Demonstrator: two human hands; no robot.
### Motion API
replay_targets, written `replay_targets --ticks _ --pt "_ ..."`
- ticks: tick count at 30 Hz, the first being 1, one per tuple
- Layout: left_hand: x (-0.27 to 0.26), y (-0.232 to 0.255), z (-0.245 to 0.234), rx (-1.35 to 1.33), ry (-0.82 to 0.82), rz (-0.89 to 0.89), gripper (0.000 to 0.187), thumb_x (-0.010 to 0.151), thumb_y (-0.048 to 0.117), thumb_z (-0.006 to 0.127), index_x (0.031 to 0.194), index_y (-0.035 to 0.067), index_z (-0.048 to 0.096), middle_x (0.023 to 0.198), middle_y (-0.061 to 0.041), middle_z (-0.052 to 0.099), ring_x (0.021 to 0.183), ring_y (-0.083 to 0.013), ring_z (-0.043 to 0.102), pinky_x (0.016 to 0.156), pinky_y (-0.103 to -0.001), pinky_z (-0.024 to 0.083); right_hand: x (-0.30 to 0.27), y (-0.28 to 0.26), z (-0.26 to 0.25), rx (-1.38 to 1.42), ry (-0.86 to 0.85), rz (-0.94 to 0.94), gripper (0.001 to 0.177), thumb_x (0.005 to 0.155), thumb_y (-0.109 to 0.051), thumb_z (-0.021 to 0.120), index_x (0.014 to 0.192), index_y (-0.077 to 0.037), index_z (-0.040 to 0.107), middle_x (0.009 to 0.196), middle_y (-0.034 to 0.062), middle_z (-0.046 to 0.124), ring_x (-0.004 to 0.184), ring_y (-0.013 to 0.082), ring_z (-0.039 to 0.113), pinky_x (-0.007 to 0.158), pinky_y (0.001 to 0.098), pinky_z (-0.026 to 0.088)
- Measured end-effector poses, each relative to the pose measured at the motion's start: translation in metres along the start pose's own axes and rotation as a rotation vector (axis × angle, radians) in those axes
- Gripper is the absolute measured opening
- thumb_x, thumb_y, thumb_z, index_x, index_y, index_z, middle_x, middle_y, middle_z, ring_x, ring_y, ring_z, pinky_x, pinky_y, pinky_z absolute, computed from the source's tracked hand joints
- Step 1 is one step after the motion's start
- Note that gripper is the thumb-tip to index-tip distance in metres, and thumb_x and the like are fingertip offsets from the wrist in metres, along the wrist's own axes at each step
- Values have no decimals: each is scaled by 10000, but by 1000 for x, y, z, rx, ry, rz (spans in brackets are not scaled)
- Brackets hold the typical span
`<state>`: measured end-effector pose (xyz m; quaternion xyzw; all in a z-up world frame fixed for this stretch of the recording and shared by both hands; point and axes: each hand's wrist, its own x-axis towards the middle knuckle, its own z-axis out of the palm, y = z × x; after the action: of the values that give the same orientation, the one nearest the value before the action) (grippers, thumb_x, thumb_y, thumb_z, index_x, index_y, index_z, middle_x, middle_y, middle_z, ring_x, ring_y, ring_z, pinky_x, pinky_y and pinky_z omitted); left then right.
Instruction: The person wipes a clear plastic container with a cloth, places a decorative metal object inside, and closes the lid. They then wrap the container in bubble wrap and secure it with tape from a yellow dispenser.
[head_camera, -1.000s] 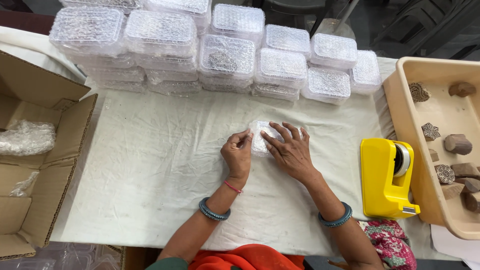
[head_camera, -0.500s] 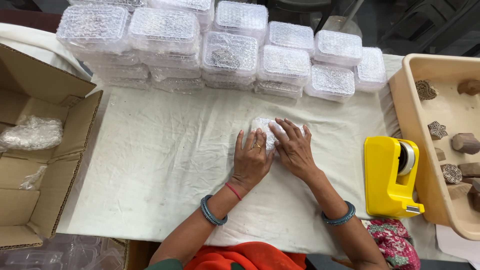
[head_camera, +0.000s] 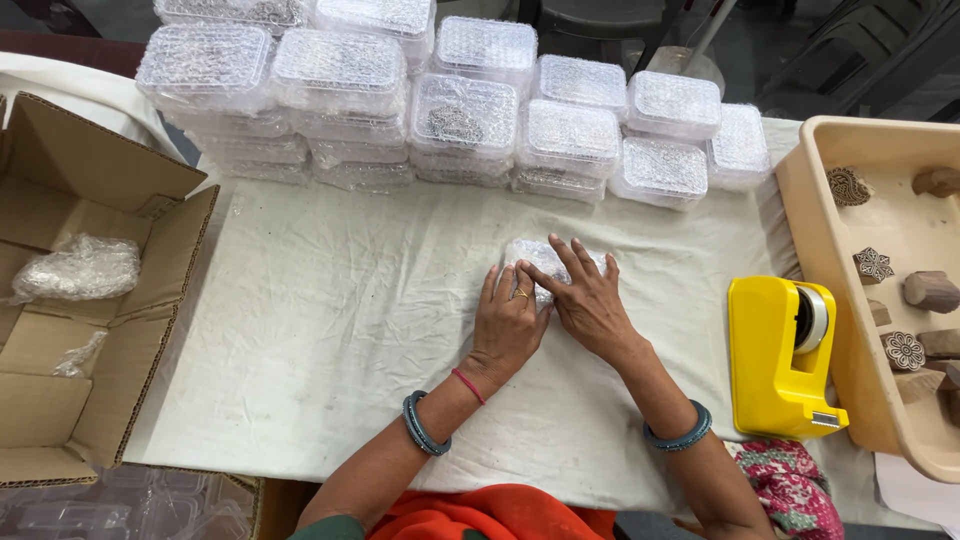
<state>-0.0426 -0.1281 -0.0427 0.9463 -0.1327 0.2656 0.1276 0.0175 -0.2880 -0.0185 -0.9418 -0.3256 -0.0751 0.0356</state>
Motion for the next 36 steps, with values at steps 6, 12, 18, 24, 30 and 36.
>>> replay_targets --ticks 6,12,18,24,30,36 --pt "1 -9 -19 -329 135 -95 358 927 188 670 1188 -54 706 1263 -209 694 1242 -367 629 1097 -453 475 4 -5 -8 73 -52 72 531 956 -225 586 1473 -331 523 1612 64 363 1498 332 309 1091 730 259" --pt "-1 -55 -4 -791 129 -468 225 988 64 643 1187 42 746 1247 -114 748 1170 -259 730 1016 -340 578 2 -5 -9 105 -44 92 487 975 -228 546 1462 -243 550 1598 55 400 1504 312 312 1113 718 239" --pt "-1 -34 -14 -741 44 -317 374 1002 103 592 1365 36 657 1476 -117 615 1373 -280 581 1100 -364 518 2 -1 -1 108 -28 89 498 962 -219 547 1459 -249 551 1594 52 405 1499 310 312 1123 718 226" --pt "7 -25 -30 -154 -114 -45 650 931 380 691 1393 -61 571 1531 -168 495 1475 -308 377 1172 -520 339 4 -6 -6 138 1 78 622 916 -162 580 1525 -274 514 1620 102 352 1481 343 310 1097 742 229" --pt "7 -20 -18 -50 -139 -10 752 865 400 751 1406 -86 564 1514 -188 494 1462 -303 390 1182 -502 328 1 -4 -4 78 -17 43 610 893 -185 623 1475 -348 539 1608 66 364 1500 348 302 1087 735 253" --pt "2 -62 -9 -940 -91 -393 416 968 205 663 1356 54 650 1478 -84 598 1304 -266 591 1077 -351 507 3 -5 -8 90 -48 75 560 920 -203 611 1457 -352 550 1600 42 387 1505 338 294 1105 735 239"
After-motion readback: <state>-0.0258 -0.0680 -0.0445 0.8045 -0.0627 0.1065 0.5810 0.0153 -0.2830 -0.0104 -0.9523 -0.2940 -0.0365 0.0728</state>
